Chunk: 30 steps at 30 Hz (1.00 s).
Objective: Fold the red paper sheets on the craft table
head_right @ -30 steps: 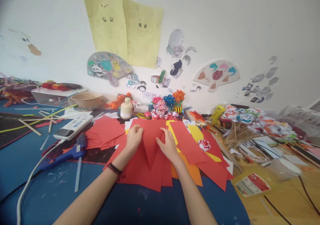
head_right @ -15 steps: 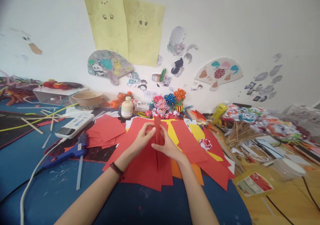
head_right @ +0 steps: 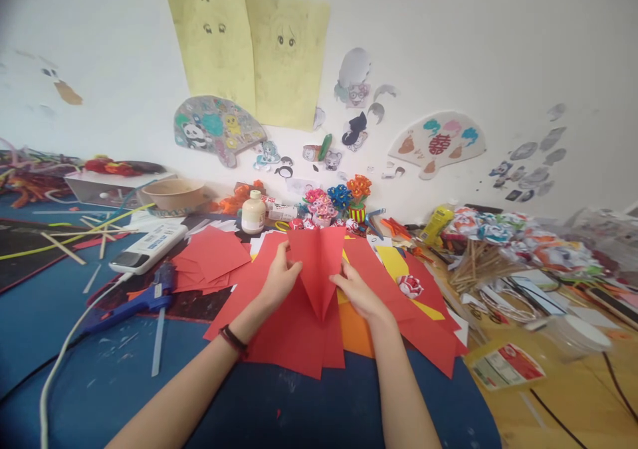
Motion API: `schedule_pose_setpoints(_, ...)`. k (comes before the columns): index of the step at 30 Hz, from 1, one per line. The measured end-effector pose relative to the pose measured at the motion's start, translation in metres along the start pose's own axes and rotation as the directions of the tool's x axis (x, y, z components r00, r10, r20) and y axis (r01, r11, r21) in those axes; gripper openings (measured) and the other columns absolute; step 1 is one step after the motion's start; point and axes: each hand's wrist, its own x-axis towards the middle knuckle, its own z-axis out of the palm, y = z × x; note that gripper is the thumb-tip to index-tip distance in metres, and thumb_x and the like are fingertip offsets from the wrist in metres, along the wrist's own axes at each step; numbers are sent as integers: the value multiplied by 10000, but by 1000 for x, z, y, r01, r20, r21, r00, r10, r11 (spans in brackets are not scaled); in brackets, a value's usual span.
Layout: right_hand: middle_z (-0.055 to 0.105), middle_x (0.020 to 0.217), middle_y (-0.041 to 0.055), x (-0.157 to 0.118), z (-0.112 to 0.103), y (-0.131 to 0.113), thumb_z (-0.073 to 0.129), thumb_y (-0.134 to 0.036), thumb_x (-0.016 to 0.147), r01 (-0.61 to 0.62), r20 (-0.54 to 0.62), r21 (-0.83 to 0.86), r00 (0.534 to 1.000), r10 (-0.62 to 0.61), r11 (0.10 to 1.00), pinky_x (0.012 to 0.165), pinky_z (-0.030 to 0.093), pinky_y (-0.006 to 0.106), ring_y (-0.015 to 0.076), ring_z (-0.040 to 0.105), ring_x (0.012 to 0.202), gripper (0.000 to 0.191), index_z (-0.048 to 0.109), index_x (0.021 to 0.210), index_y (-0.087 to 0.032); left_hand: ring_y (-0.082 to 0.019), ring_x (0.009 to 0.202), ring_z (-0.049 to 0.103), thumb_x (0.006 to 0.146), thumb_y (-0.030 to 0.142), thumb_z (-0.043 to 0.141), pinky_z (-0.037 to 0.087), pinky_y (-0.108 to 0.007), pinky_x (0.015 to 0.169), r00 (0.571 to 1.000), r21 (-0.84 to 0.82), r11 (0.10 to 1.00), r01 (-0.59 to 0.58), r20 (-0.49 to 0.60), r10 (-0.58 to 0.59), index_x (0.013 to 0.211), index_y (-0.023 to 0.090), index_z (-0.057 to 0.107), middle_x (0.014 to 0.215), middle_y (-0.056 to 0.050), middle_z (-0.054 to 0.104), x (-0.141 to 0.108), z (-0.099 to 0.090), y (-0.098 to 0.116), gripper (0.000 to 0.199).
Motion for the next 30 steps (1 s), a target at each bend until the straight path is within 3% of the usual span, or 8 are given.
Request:
schedule_pose_setpoints(3, 678, 1210, 39, 3, 2, 0, 651, -296, 781, -112, 33, 177, 994, 108, 978, 889, 537, 373, 260, 626, 1120, 388, 631, 1165, -247, -139, 735, 613, 739, 131, 560, 494, -284, 728, 988, -12, 994, 112, -103, -112, 1052, 191, 475, 986, -40, 635, 4, -1, -3, 330)
schedule_pose_setpoints(6, 696, 1173, 34, 6, 2, 0, 680, -358, 773, -152, -66, 314, 981, 181, 937, 816, 559, 331, 242, 658, 1059, 352, 632, 1102, -244, -148, 729, 628, 716, 149, 554, 506, -259, 659, 972, -257, 942, 216, -33, -232, 1047, 194, 454, 891, -26, 647, 4, 0, 1, 349)
schedule_pose_setpoints(9, 706, 1150, 37, 8, 2, -1, 725, -386, 747, -173, -116, 399, 965, 236, 901, 799, 574, 321, 237, 674, 1032, 349, 633, 1050, -240, -148, 774, 642, 679, 193, 600, 506, -235, 660, 982, -413, 891, 188, 45, -186, 1101, 204, 453, 952, -37, 671, -1, 0, 13, 447)
schedule_pose_setpoints(12, 706, 1152, 34, 8, 2, -4, 731, -386, 749, -163, -76, 476, 971, 225, 864, 855, 574, 360, 253, 659, 1076, 361, 631, 1067, -249, -137, 766, 636, 658, 241, 630, 490, -216, 643, 991, -470, 873, 132, 57, -120, 1096, 209, 468, 958, -40, 676, -4, -2, 23, 468)
schedule_pose_setpoints(18, 721, 1112, 20, 3, -2, -16, 720, -317, 752, -92, -143, 588, 966, 216, 804, 918, 560, 395, 262, 634, 1126, 251, 652, 985, -252, -96, 619, 565, 600, 253, 634, 441, -201, 566, 989, -399, 914, 70, -94, -117, 961, 201, 496, 785, 10, 630, -1, -8, 20, 391)
schedule_pose_setpoints(23, 738, 1058, 50, -2, -7, -20, 731, -287, 738, -137, -96, 608, 965, 243, 782, 914, 561, 415, 283, 670, 1054, 259, 675, 979, -211, -114, 646, 612, 605, 195, 697, 504, -261, 637, 944, -489, 820, 296, 20, -329, 1103, 194, 467, 869, -21, 639, 5, -13, 7, 549)
schedule_pose_setpoints(25, 735, 1068, 65, -4, -7, -20, 745, -286, 727, -167, -67, 581, 966, 251, 797, 915, 557, 433, 299, 670, 1052, 304, 677, 1009, -196, -144, 790, 651, 633, 190, 715, 521, -286, 713, 956, -475, 836, 273, 37, -291, 1181, 199, 453, 1081, -85, 637, 8, -18, 7, 608)
schedule_pose_setpoints(30, 729, 1087, 67, -6, -2, -22, 770, -287, 693, -168, -71, 513, 969, 237, 842, 943, 537, 442, 307, 639, 1110, 345, 689, 1016, -197, -233, 1206, 525, 620, 124, 718, 483, -317, 906, 997, -250, 967, -57, -63, 43, 1263, 228, 482, 1388, -111, 496, 14, -35, 20, 692)
